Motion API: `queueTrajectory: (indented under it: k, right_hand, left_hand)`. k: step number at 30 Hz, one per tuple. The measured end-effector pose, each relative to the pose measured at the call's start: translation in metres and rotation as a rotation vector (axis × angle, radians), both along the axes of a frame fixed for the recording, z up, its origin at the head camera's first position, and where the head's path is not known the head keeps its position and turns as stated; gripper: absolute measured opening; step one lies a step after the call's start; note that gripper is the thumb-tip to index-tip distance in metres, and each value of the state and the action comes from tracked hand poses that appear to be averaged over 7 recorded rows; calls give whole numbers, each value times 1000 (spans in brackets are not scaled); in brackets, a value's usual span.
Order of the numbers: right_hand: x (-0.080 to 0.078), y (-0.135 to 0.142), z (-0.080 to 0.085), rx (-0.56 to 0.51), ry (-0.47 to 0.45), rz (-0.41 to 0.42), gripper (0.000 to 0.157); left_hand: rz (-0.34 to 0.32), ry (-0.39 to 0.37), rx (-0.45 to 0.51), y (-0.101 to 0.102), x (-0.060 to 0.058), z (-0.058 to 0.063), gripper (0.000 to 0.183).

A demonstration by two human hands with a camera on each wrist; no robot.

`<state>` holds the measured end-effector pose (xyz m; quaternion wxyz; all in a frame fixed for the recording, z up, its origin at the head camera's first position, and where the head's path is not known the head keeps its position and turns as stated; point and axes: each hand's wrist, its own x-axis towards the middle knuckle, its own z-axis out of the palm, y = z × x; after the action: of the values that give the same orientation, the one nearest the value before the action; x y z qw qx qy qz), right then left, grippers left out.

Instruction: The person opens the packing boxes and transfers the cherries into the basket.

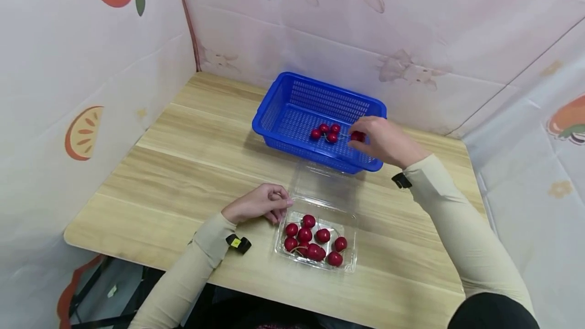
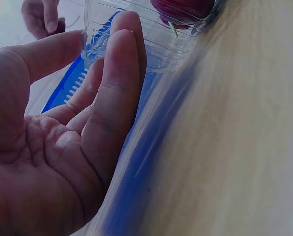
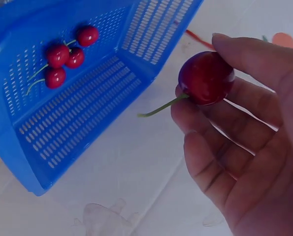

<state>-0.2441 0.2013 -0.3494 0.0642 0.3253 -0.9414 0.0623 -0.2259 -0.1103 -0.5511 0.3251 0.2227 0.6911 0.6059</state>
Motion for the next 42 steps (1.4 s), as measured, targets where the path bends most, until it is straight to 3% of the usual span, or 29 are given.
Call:
queueTrajectory:
  k: [11,23,28,31,36,42]
  right_hand:
    - [-55,-13,1,76,-116,-155,33]
    - [-108,-34,-31,140,-239,-108,17]
    - [-117,-47,-42,200,-327,-84,14]
    - [-119,-50,-46,248,-385,-112,16]
    - [-122,-54,-53,327,-459,-159,36]
    - [-125,-56,-67,349,-461,-163,41]
  left_hand:
    - [1,5,3,1,5,3,30]
    - [10,11,-5,0,8,4,29]
    - [14,9,1,-1,10,6,29]
    - [11,14,1,1,11,6,30]
    - [14,24,-3,2,13,6,31]
    - [22,29,-7,1,13,4,30]
